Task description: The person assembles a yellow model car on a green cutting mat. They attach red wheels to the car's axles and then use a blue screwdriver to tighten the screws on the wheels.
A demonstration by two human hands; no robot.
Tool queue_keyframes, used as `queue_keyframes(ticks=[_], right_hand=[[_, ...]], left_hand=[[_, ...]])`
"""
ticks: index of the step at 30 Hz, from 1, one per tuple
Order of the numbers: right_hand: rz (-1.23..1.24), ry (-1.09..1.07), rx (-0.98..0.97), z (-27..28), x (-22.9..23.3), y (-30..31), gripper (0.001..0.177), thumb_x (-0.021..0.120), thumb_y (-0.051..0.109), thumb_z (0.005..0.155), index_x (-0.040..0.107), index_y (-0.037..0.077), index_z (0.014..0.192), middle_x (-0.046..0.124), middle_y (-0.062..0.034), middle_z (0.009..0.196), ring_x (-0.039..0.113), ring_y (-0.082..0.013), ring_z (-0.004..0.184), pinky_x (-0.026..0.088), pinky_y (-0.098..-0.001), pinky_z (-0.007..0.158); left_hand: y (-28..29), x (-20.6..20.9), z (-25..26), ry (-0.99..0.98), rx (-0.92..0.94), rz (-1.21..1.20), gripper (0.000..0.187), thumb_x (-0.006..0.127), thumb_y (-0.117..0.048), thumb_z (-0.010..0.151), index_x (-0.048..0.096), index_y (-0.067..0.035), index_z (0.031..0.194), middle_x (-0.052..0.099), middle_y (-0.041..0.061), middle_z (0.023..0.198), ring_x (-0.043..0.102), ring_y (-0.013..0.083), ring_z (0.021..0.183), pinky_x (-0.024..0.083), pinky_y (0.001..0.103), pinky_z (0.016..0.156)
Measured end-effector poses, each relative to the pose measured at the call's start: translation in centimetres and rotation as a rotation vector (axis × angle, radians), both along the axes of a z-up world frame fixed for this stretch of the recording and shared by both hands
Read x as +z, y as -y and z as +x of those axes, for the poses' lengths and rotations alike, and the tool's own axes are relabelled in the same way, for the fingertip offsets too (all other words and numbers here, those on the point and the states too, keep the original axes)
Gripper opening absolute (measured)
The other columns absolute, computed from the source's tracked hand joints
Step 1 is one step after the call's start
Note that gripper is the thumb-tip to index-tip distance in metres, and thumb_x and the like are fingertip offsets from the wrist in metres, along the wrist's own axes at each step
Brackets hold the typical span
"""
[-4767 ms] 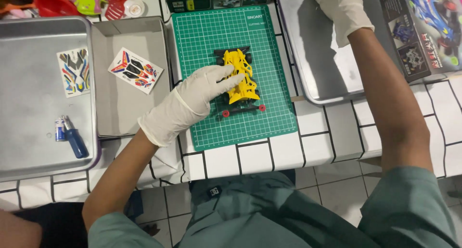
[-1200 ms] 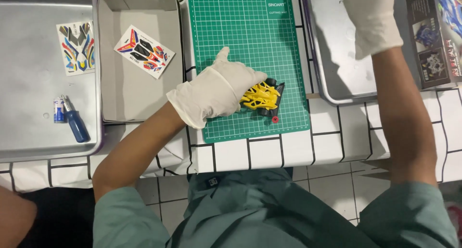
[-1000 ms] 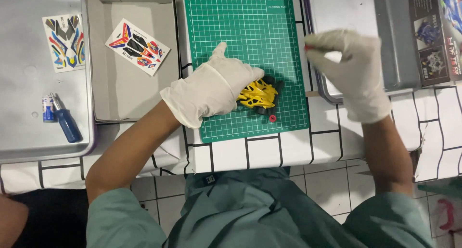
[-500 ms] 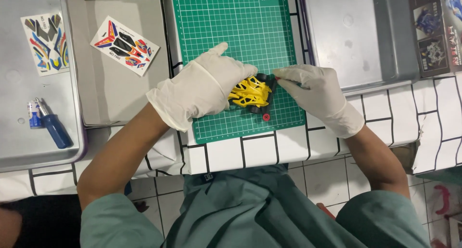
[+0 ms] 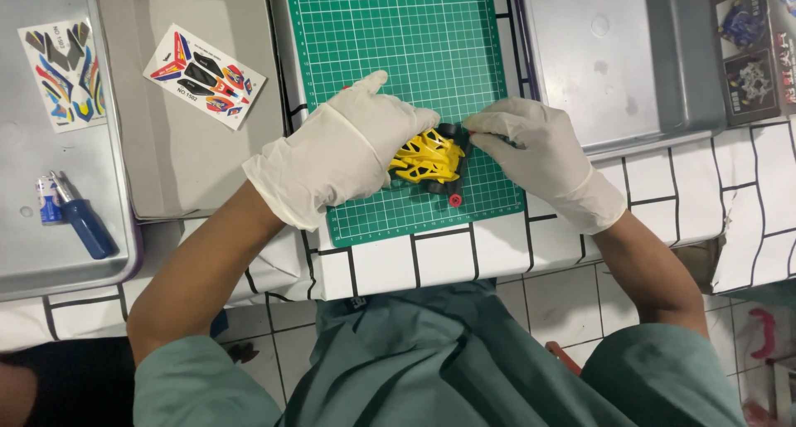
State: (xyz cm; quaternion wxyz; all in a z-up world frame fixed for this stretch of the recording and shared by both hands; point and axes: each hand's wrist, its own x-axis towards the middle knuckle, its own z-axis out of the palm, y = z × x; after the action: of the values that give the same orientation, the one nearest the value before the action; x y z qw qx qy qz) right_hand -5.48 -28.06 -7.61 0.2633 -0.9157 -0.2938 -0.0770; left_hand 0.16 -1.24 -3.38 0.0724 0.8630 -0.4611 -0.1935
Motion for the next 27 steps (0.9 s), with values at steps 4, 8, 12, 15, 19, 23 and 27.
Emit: queue_keyframes(ticks=[4, 8, 12, 15, 19, 23, 27], right_hand=[[0.071, -0.004, -0.008, -0.1, 0.1, 0.0, 0.016, 0.079, -0.001, 0.097, 0.076, 0.004, 0.112, 0.073, -0.0136, 0.109, 0.071, -0.0283, 0.099, 0.062, -0.0364, 0.083], [0.021, -0.049, -0.015, -0.2, -0.1, 0.2, 0.022, 0.077, 0.001, 0.097, 0.074, 0.004, 0.119, 0.073, -0.0142, 0.112, 0.071, -0.0302, 0.100, 0.061, -0.0384, 0.083], [-0.005, -0.033, -0.013, -0.1, -0.5, 0.3, 0.019, 0.075, 0.004, 0.099, 0.074, 0.006, 0.118, 0.071, -0.0105, 0.109, 0.069, -0.0281, 0.099, 0.059, -0.0383, 0.077], [0.041, -0.039, 0.032, 0.0, -0.3, 0.4, 0.021, 0.072, -0.002, 0.099, 0.072, 0.004, 0.120, 0.070, -0.0130, 0.111, 0.069, -0.0299, 0.098, 0.059, -0.0390, 0.078], [-0.037, -0.051, 0.042, 0.0, -0.3, 0.4, 0.021, 0.073, 0.003, 0.099, 0.076, 0.006, 0.120, 0.069, -0.0096, 0.109, 0.068, -0.0266, 0.096, 0.058, -0.0368, 0.073], [-0.064, -0.023, 0.030, 0.0, -0.7, 0.5, 0.020, 0.072, 0.005, 0.101, 0.076, 0.010, 0.120, 0.067, -0.0091, 0.114, 0.068, -0.0278, 0.101, 0.059, -0.0386, 0.077], [-0.043, -0.030, 0.053, -0.1, -0.1, 0.3, 0.021, 0.071, 0.002, 0.100, 0.075, 0.007, 0.120, 0.070, -0.0100, 0.113, 0.069, -0.0279, 0.101, 0.058, -0.0380, 0.076]], left_hand=[[0.0, -0.1, 0.1, 0.020, -0.020, 0.025, 0.088, 0.083, -0.007, 0.062, 0.053, -0.016, 0.144, 0.076, 0.009, 0.091, 0.072, 0.0304, 0.093, 0.023, 0.050, 0.125], [-0.1, -0.3, 0.0, 0.033, -0.023, -0.002, 0.086, 0.084, -0.011, 0.062, 0.054, -0.016, 0.143, 0.076, 0.009, 0.092, 0.072, 0.0302, 0.092, 0.023, 0.051, 0.125], [-0.2, -0.3, 0.0, 0.031, -0.017, -0.031, 0.083, 0.083, -0.008, 0.062, 0.056, -0.016, 0.140, 0.075, 0.010, 0.088, 0.072, 0.0310, 0.089, 0.024, 0.052, 0.125], [-0.1, -0.6, 0.1, 0.027, -0.013, -0.035, 0.084, 0.083, -0.008, 0.061, 0.056, -0.016, 0.140, 0.075, 0.010, 0.090, 0.071, 0.0309, 0.092, 0.023, 0.052, 0.125], [-0.2, -1.2, 0.1, 0.014, -0.012, -0.066, 0.083, 0.076, 0.001, 0.058, 0.058, -0.016, 0.137, 0.075, 0.008, 0.088, 0.072, 0.0306, 0.089, 0.021, 0.053, 0.126], [-0.5, -2.6, 0.1, 0.068, -0.028, -0.133, 0.088, 0.079, -0.003, 0.058, 0.058, -0.016, 0.142, 0.075, 0.009, 0.101, 0.071, 0.0311, 0.097, 0.026, 0.052, 0.123], [-0.5, -3.5, 0.3, 0.081, -0.041, -0.156, 0.096, 0.087, -0.012, 0.052, 0.058, -0.017, 0.144, 0.073, 0.010, 0.113, 0.068, 0.0309, 0.107, 0.029, 0.051, 0.121]])
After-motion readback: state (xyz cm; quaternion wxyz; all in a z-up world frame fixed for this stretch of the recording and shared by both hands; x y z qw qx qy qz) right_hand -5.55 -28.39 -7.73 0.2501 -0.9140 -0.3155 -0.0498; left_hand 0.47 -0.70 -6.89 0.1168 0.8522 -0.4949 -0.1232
